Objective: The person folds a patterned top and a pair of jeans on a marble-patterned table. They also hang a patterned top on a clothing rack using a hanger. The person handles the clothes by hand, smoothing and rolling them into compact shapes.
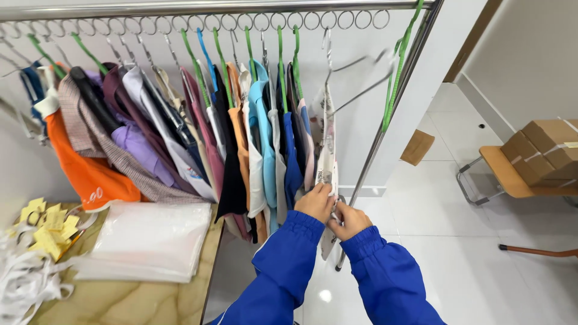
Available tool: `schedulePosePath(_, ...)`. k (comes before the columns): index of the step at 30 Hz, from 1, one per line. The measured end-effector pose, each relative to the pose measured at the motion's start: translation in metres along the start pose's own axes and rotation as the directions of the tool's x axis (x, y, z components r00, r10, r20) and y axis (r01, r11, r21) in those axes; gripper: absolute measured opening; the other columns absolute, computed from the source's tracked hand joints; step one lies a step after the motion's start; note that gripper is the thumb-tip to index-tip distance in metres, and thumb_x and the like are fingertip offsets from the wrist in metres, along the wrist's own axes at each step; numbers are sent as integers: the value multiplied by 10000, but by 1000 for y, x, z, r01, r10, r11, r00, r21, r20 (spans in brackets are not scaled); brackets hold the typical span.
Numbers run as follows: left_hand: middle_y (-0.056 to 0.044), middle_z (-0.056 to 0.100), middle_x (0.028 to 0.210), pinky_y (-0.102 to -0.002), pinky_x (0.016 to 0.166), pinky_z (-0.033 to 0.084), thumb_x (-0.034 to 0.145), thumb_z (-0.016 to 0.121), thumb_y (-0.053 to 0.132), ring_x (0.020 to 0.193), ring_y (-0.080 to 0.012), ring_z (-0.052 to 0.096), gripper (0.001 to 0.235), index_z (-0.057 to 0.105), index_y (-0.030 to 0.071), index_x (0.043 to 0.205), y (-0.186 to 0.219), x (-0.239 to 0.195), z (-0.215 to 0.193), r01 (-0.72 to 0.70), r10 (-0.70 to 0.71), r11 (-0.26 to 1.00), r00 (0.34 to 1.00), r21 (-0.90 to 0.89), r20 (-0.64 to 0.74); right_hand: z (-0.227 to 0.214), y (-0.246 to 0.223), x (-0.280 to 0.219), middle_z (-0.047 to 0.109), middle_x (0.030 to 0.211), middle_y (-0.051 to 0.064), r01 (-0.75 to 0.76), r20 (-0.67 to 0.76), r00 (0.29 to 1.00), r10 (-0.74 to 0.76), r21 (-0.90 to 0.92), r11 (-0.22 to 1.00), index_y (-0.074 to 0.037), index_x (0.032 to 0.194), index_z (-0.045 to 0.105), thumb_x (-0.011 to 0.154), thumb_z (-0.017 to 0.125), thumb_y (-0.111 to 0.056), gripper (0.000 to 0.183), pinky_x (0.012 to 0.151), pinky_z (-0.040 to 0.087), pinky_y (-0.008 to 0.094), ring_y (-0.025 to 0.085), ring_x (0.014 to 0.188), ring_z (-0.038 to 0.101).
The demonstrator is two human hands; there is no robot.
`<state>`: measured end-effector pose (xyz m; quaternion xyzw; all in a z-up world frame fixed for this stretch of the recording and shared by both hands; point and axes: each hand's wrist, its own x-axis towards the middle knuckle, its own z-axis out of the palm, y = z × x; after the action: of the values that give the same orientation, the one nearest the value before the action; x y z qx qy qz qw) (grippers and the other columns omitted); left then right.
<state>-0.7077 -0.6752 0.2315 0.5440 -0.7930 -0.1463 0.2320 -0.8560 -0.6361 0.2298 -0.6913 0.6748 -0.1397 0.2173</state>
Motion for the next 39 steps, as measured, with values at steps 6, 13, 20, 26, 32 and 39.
schedulePosePath(6,-127,516,1289,-555,886,586,1024,499,305,1070,-439,651,349,471,100,1305,6,-27,13,82,-91,984,995,-155,-50,-16,-10,-16,779,1008,47,-27,22,999,26,40,999,-249,1000,501,832,652,-388,265,970,545,492,328,1084,716)
schedulePosePath(13,-62,614,1193,-441,937,563,1043,474,441,1130,-328,665,348,557,136,1188,-36,-18,87,238,-223,944,971,-230,92,33,50,-10,748,1170,-8,29,107,994,-26,-26,999,-355,1337,440,948,583,-302,418,1042,535,480,280,1168,680)
schedulePosePath(20,39,677,719,-306,702,536,947,648,384,702,-159,679,238,599,192,817,-31,-17,122,342,-390,678,918,-651,76,74,105,14,763,1112,-4,-29,64,998,25,56,998,-319,1163,689,932,594,-331,251,1011,548,451,251,1130,699)
schedulePosePath(26,61,655,737,-234,786,483,917,753,324,769,-66,575,152,739,199,833,24,-21,45,29,-376,431,914,-902,-150,30,104,33,705,987,149,123,-140,988,-68,432,894,-179,1000,691,936,485,-282,240,1003,495,515,371,1074,649)
schedulePosePath(32,12,712,821,-226,785,489,943,762,228,797,-46,553,134,712,117,889,28,-52,-14,-178,-321,330,902,-927,-288,-39,48,-8,569,663,39,397,-123,894,-431,664,634,-80,840,707,792,469,-56,244,733,493,302,181,729,561)
schedulePosePath(39,-64,715,964,-113,522,437,810,874,130,584,19,481,529,495,95,1178,34,-133,-89,-246,-368,309,860,-919,-354,-45,-48,-43,668,938,126,432,120,675,-728,735,522,-79,1227,516,939,707,-231,378,809,528,359,206,892,583)
